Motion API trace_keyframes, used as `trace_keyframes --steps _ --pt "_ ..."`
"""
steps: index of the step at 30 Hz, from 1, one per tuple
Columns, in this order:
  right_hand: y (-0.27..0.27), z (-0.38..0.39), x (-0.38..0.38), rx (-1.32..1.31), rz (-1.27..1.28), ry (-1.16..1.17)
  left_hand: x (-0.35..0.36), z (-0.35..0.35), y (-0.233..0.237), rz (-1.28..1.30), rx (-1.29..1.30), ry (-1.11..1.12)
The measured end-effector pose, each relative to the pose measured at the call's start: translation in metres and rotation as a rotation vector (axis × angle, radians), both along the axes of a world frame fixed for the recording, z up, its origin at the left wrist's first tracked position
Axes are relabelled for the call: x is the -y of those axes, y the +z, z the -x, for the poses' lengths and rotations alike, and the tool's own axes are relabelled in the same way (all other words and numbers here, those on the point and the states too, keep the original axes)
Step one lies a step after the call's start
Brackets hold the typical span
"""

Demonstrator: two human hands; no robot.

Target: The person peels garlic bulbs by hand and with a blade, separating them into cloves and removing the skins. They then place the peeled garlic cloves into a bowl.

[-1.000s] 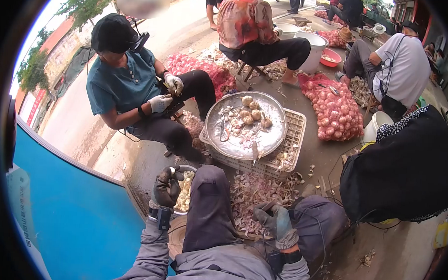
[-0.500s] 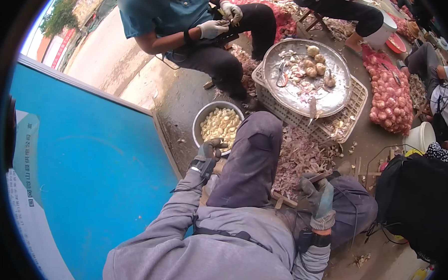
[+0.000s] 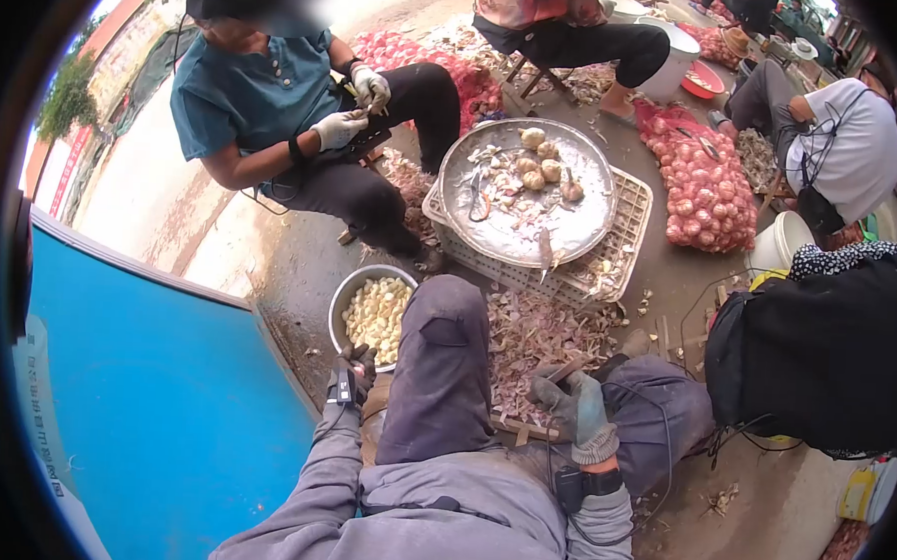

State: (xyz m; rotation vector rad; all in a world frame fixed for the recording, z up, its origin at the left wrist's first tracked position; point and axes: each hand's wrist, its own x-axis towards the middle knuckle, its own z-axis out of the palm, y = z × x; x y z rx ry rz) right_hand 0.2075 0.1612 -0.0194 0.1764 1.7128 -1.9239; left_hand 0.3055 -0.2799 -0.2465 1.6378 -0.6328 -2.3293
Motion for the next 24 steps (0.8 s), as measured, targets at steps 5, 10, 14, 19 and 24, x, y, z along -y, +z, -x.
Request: trace_keyframes --steps 5,10,14,19,24 --pt "-0.007 -0.002 -0.003 0.007 0.066 0.012 -0.031 0.01 -0.003 -0.226 -0.044 -0.001" --pt "-0.005 -0.004 -0.012 -0.058 -0.003 0.037 -0.01 0.013 -0.007 -0.527 -0.469 -0.155" --pt "-0.009 -0.002 -0.013 -0.022 0.082 0.022 -0.005 0.018 0.024 -0.32 -0.369 -0.25" --pt "-0.02 -0.002 -0.015 0.0 0.171 0.005 -0.007 0.051 0.077 -0.285 -0.621 -0.229" --pt "-0.013 -0.006 -0.019 -0.07 0.077 -0.017 -0.03 0.088 0.167 -0.334 -0.933 -0.319"
